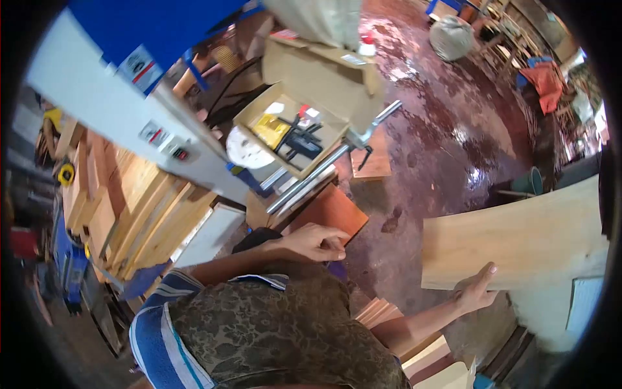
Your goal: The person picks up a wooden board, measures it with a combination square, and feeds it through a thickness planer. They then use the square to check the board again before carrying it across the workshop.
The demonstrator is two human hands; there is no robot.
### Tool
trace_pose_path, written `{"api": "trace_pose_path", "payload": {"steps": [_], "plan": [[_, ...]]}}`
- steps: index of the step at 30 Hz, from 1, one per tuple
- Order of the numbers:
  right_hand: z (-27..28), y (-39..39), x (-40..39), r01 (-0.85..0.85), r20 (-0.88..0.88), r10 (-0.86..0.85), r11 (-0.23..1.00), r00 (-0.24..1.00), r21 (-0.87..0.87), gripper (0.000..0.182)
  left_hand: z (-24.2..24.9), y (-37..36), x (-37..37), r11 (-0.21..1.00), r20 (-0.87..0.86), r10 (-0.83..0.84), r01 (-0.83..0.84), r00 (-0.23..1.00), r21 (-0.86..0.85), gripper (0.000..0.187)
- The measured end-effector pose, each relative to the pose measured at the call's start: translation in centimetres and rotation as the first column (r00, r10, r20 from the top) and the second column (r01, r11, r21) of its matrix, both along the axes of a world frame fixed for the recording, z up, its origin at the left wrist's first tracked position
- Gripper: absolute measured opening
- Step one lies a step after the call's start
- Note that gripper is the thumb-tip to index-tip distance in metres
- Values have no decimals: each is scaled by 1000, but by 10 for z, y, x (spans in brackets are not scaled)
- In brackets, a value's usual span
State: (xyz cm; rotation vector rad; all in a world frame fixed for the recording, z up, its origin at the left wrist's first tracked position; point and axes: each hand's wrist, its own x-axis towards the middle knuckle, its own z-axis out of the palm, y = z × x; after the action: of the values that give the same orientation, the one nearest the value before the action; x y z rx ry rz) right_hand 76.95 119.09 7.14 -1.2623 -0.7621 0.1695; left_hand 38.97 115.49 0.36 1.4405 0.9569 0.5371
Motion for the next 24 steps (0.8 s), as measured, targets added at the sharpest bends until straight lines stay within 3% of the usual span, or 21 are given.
{"api": "trace_pose_path", "payload": {"steps": [2,3,4,5,9,11,12,14,16,18,20,22,23,24], "plan": [[-4,16,30,14,-82,-28,985,996,-173,49,4,35,22,995,-97,-76,81,992,50,58],[-7,24,40,60,-87,-76,983,993,-175,49,-2,50,33,992,-111,-91,99,990,75,63],[-9,35,50,114,5,-117,951,993,-288,46,0,65,44,985,-111,-149,157,983,69,63],[-12,49,61,173,101,-144,902,984,-397,43,4,81,56,989,-140,-124,134,982,66,63],[-37,117,114,222,92,-203,841,975,-494,36,-18,138,106,997,-80,-72,72,994,0,54],[-64,154,160,52,77,-14,859,997,-509,35,-25,176,138,995,-46,-7,3,999,-102,45],[-75,174,181,51,83,-11,868,996,-494,35,-32,198,156,996,-39,-2,-2,999,-85,45],[-94,219,222,-104,88,198,782,976,-614,30,-44,244,194,959,-104,53,-80,993,-273,47],[-123,267,254,-305,-117,296,739,948,-601,26,-73,292,235,925,-145,166,-205,975,-318,50],[-108,315,253,-414,-97,441,711,892,-568,19,-68,340,279,915,-97,286,-302,953,-266,53],[-114,370,260,-614,-207,593,652,778,-444,19,-106,390,308,920,70,372,-358,926,-160,59],[-71,435,244,-698,-406,588,441,699,-563,24,-101,449,338,911,249,412,-395,876,-118,55],[-78,471,246,-734,-427,635,355,644,-579,27,-89,476,349,906,251,423,-403,870,-130,55],[-92,506,248,-764,-461,669,258,583,-592,30,-68,504,360,821,204,561,-509,802,-259,52]]}}
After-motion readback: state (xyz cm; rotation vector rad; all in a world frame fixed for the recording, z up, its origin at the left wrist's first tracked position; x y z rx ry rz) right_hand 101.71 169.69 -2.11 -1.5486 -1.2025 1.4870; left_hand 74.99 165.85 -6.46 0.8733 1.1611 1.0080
